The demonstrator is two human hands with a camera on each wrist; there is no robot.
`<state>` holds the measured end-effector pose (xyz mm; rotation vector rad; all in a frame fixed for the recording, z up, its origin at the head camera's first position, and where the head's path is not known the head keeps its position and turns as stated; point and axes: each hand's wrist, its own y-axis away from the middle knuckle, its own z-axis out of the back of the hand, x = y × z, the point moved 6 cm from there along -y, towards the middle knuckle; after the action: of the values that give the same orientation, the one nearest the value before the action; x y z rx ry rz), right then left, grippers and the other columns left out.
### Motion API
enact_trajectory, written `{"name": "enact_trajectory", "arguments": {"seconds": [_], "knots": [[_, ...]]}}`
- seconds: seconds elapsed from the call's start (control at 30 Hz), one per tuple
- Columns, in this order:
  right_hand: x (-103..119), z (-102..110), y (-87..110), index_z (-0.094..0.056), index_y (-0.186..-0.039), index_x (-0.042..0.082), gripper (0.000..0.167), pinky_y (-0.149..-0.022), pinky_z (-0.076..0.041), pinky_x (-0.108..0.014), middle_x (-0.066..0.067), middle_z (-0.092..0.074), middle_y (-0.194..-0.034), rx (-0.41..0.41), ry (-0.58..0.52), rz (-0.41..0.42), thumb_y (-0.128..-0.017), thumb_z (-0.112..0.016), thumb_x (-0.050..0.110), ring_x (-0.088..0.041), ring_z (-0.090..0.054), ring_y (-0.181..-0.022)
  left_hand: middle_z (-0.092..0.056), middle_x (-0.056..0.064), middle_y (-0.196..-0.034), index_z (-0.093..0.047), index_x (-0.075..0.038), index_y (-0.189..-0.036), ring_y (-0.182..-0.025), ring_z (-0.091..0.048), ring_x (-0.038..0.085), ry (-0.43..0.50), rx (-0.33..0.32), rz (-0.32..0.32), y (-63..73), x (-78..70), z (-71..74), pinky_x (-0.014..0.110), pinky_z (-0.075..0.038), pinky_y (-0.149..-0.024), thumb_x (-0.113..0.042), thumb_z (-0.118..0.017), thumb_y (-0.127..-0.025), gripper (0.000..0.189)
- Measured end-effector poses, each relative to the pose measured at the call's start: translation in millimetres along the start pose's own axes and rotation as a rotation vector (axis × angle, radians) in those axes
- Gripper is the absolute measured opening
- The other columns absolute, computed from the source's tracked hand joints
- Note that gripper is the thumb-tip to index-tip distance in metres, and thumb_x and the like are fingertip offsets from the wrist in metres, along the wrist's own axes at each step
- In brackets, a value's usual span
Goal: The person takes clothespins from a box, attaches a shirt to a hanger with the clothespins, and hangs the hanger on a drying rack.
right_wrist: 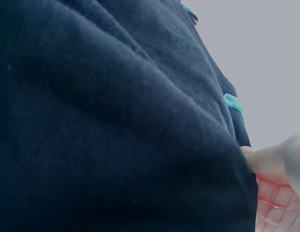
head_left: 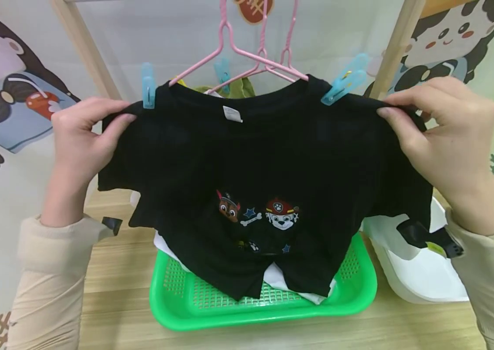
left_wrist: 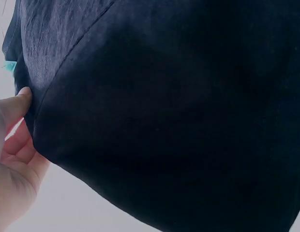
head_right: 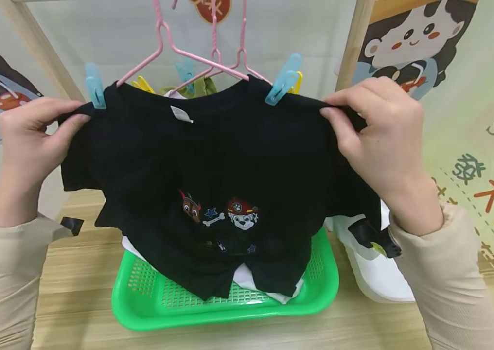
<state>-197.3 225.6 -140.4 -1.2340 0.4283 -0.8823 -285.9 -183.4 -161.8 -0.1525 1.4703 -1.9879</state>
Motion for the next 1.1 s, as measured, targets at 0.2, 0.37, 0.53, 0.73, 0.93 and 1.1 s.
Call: {"name": "enact_trajectory", "arguments": {"seconds": [0.2, 0.37, 0.53, 0.73, 0.93, 1.1], "knots": [[-8.0, -4.9, -9.1, -0.073, -0.08, -0.004, 0.012, -0.066, -0.028, -0.011, -0.017, -0.067, -0.072, 0.028, 0.084, 0.031, -0.082, -0.069, 0.008, -0.026, -0.047, -0.063, -0.068, 0.019, -0.085, -0.073, 0.005, -0.091, -0.078, -0.053, -0.01, -0.007, -0.006, 0.046, -11.1, 8.8, -7.9, 0.012, -0.039, -0.07, 0.007, -0.072, -0.077, 0.014], [-7.7, -10.0, -15.0, -0.073, -0.081, -0.004, 0.018, -0.063, -0.026, -0.014, -0.017, -0.066, -0.072, 0.075, 0.139, 0.067, -0.086, -0.066, 0.013, -0.025, -0.047, -0.063, -0.068, 0.022, -0.086, -0.071, 0.007, -0.096, -0.079, -0.053, -0.01, -0.019, 0.011, 0.038, -15.2, 13.4, -14.9, 0.012, -0.041, -0.071, 0.0, -0.07, -0.081, 0.016], [-0.4, -13.2, -23.2, -0.071, -0.082, -0.007, 0.018, -0.061, -0.024, -0.017, -0.021, -0.065, -0.072, 0.095, 0.125, 0.057, -0.086, -0.065, 0.009, -0.027, -0.047, -0.063, -0.067, 0.025, -0.088, -0.069, 0.008, -0.099, -0.08, -0.05, -0.013, -0.037, 0.016, 0.016, -17.8, 17.1, -18.1, 0.011, -0.039, -0.069, -0.004, -0.068, -0.084, 0.019], [3.1, -15.1, -28.2, -0.071, -0.082, -0.008, 0.017, -0.061, -0.026, -0.017, -0.021, -0.065, -0.073, 0.126, 0.142, 0.095, -0.086, -0.064, 0.006, -0.03, -0.053, -0.065, -0.068, 0.022, -0.088, -0.071, 0.006, -0.098, -0.079, -0.049, -0.012, -0.047, -0.003, 0.078, -18.4, 20.5, -21.2, 0.012, -0.037, -0.068, -0.005, -0.069, -0.084, 0.018], [7.3, -18.2, -25.7, -0.071, -0.083, -0.009, 0.017, -0.062, -0.033, -0.021, -0.021, -0.066, -0.075, 0.171, 0.17, 0.115, -0.085, -0.065, 0.006, -0.031, -0.056, -0.069, -0.069, 0.019, -0.09, -0.072, 0.002, -0.098, -0.079, -0.05, -0.009, -0.066, 0.013, 0.134, -11.7, 26.0, -22.6, 0.012, -0.038, -0.072, -0.005, -0.07, -0.083, 0.017], [8.8, -19.3, -18.0, -0.07, -0.082, -0.009, 0.017, -0.065, -0.042, -0.032, -0.02, -0.066, -0.076, 0.194, 0.172, 0.123, -0.086, -0.065, 0.007, -0.031, -0.058, -0.073, -0.069, 0.019, -0.09, -0.072, 0.003, -0.098, -0.079, -0.059, 0.012, -0.093, 0.052, 0.097, -6.2, 25.2, -25.9, 0.011, -0.037, -0.072, -0.004, -0.07, -0.083, 0.017]]}}
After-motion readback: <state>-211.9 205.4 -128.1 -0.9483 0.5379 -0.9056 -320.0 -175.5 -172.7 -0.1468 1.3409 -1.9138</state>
